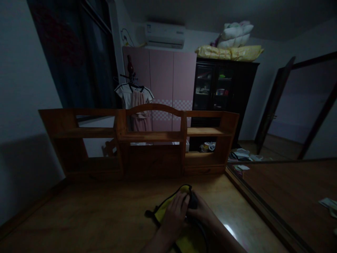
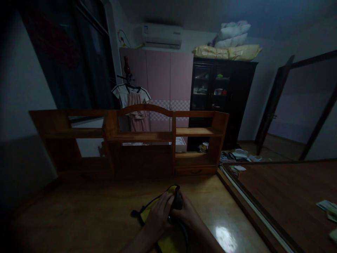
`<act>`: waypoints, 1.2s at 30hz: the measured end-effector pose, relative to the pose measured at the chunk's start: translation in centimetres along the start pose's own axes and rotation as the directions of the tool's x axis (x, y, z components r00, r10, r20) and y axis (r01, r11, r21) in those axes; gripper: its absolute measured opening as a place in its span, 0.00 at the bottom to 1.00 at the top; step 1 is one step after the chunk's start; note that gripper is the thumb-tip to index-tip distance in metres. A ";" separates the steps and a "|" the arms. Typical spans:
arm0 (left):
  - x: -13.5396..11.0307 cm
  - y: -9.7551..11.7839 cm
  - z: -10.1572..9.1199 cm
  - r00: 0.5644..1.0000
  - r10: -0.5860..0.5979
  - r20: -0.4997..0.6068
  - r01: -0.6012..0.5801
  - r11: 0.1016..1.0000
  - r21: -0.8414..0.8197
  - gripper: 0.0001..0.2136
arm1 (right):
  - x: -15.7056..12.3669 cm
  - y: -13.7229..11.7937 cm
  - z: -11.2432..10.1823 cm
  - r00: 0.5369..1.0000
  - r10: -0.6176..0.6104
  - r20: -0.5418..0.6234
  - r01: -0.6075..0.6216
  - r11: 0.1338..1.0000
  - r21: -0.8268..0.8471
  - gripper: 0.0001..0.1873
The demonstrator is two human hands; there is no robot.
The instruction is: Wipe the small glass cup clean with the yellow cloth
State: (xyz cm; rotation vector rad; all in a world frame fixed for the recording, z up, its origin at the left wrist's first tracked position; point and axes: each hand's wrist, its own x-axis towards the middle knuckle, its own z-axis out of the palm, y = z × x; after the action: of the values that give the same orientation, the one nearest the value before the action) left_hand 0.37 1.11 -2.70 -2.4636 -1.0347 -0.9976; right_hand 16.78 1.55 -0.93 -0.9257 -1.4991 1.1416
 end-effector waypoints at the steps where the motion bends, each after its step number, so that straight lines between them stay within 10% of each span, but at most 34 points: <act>1: 0.0 0.0 0.1 1.000 -0.022 -0.002 0.022 1.000 -0.011 0.32 | 0.0 0.1 -0.1 1.000 -0.002 0.014 0.002 1.000 -0.005 0.31; 10: 0.2 0.3 -0.2 0.996 -0.087 0.031 0.090 0.989 -0.116 0.36 | -0.4 0.9 -1.9 0.995 0.012 0.098 0.007 0.982 -0.190 0.43; 21: 0.5 0.1 -1.2 0.992 -0.092 0.087 0.101 0.989 -0.105 0.45 | -0.8 2.4 -0.7 0.992 -0.074 -0.103 0.025 0.911 -0.413 0.34; 36: 0.7 0.6 -1.7 0.999 0.039 -0.027 -0.039 0.999 0.014 0.31 | -0.1 -0.4 -0.3 0.992 -0.098 -0.086 0.081 0.979 -0.185 0.24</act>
State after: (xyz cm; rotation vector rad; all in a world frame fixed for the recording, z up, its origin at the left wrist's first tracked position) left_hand 0.33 0.24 -0.99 -2.4428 -0.9781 -1.0064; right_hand 17.07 1.43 -0.55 -1.0107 -1.5700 0.8950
